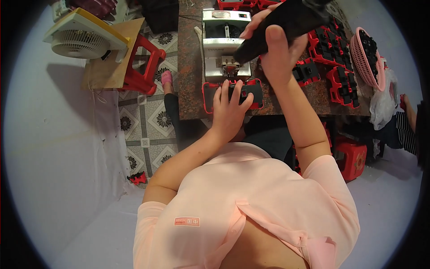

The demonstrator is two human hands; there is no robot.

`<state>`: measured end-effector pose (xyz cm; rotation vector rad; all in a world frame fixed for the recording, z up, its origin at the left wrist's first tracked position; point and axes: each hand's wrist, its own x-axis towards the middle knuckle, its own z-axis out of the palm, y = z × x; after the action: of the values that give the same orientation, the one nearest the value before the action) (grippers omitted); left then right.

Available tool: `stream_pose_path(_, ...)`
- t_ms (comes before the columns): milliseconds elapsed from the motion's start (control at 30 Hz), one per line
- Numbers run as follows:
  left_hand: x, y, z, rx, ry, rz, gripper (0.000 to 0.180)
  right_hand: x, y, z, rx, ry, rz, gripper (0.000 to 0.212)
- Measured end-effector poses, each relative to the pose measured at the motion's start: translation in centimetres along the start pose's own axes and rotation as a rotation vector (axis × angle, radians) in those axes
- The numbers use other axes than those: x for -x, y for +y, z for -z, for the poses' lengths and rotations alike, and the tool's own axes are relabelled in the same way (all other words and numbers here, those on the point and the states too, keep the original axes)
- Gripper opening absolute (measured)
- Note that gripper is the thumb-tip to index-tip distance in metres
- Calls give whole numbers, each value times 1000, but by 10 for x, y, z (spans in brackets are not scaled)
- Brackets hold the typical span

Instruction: The person attaches black plastic components to red plastic housings with screws using an electric screwdriver.

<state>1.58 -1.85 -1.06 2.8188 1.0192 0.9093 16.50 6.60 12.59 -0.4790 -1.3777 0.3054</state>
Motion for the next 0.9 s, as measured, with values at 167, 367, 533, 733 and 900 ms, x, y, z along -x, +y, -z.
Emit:
stream_pose_path(167,0,1,2,34,-25,24,49,31,7,-9,-19,33,-211,43)
stream_pose_path(367,7,2,7,74,-7,12,51,46,5,-23,-12,-14,-266,38)
stream_pose_path(533,7,1,9,81,4,10,51,31,14,-16,142,-48,-281,29)
stream_pose_path(733,10,-1,6,73,26,-9,46,23,-1,-23,-179,47,-392,28)
stream_pose_path(900,8,0,3,59,52,-6,35,29,-21,-52,-306,37,-327,32)
